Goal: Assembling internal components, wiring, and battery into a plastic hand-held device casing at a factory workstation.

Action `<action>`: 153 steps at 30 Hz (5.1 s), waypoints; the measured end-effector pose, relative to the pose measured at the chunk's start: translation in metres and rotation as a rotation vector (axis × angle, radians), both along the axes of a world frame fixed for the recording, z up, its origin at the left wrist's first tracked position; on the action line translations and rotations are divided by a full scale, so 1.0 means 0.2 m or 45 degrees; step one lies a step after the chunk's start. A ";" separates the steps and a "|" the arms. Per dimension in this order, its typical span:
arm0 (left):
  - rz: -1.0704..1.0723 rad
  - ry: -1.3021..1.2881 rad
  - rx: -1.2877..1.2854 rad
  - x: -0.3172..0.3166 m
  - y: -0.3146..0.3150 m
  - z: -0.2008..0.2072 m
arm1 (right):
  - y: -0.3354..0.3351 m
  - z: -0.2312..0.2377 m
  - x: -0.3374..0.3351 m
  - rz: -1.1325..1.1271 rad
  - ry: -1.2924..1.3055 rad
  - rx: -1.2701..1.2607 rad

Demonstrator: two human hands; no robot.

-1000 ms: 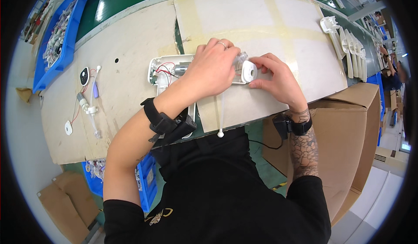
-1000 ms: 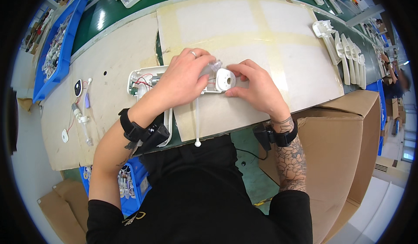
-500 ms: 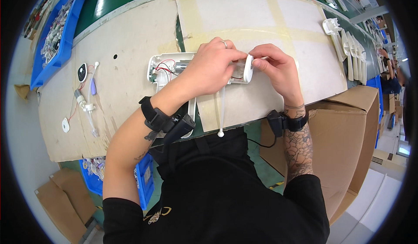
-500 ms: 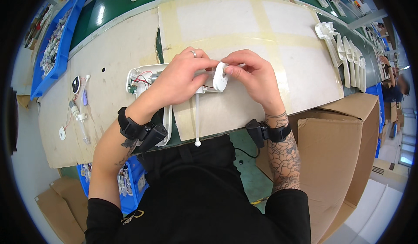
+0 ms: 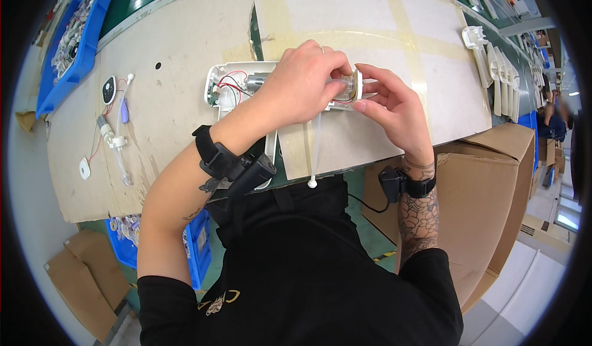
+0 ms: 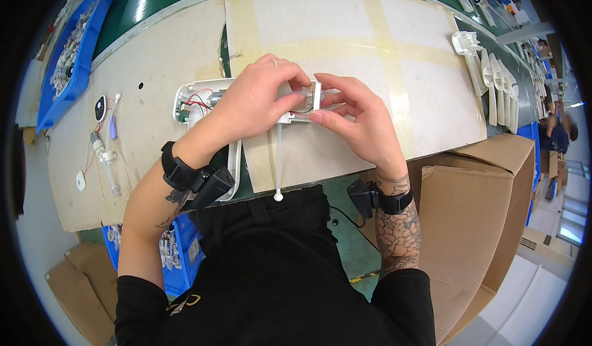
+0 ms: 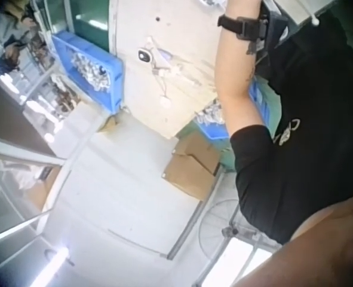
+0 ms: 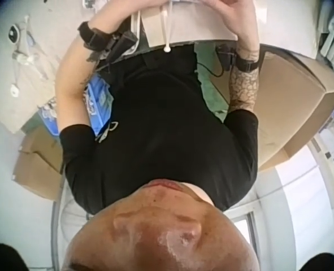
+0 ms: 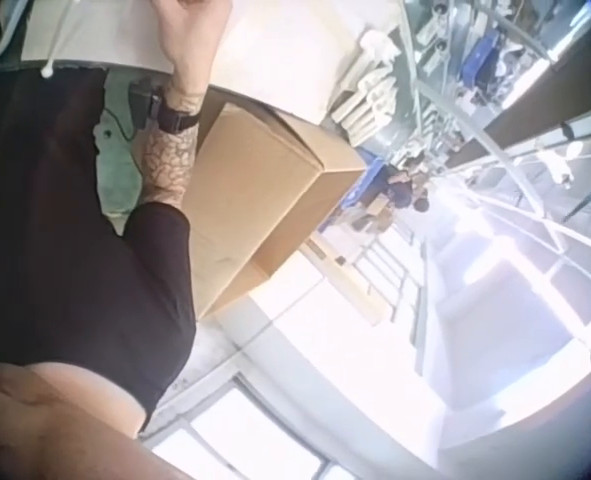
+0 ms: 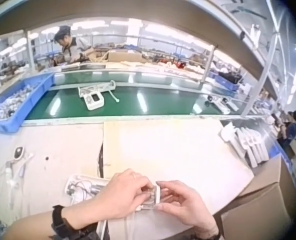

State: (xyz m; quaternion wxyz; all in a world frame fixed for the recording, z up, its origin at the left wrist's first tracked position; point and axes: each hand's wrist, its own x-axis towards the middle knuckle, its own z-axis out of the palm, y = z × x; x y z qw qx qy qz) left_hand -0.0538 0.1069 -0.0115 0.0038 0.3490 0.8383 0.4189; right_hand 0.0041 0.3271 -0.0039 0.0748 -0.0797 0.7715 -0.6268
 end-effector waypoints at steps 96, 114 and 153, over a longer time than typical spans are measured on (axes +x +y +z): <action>1.019 0.162 0.085 0.70 -0.73 -0.11 | 0.05 0.05 -0.75 0.156 0.794 1.392; 0.967 0.163 0.044 0.67 -0.73 -0.12 | 0.54 -0.22 -1.95 -0.694 0.583 1.545; 1.267 0.062 -0.385 0.39 -1.46 0.12 | 0.20 0.17 -0.45 0.163 0.389 1.125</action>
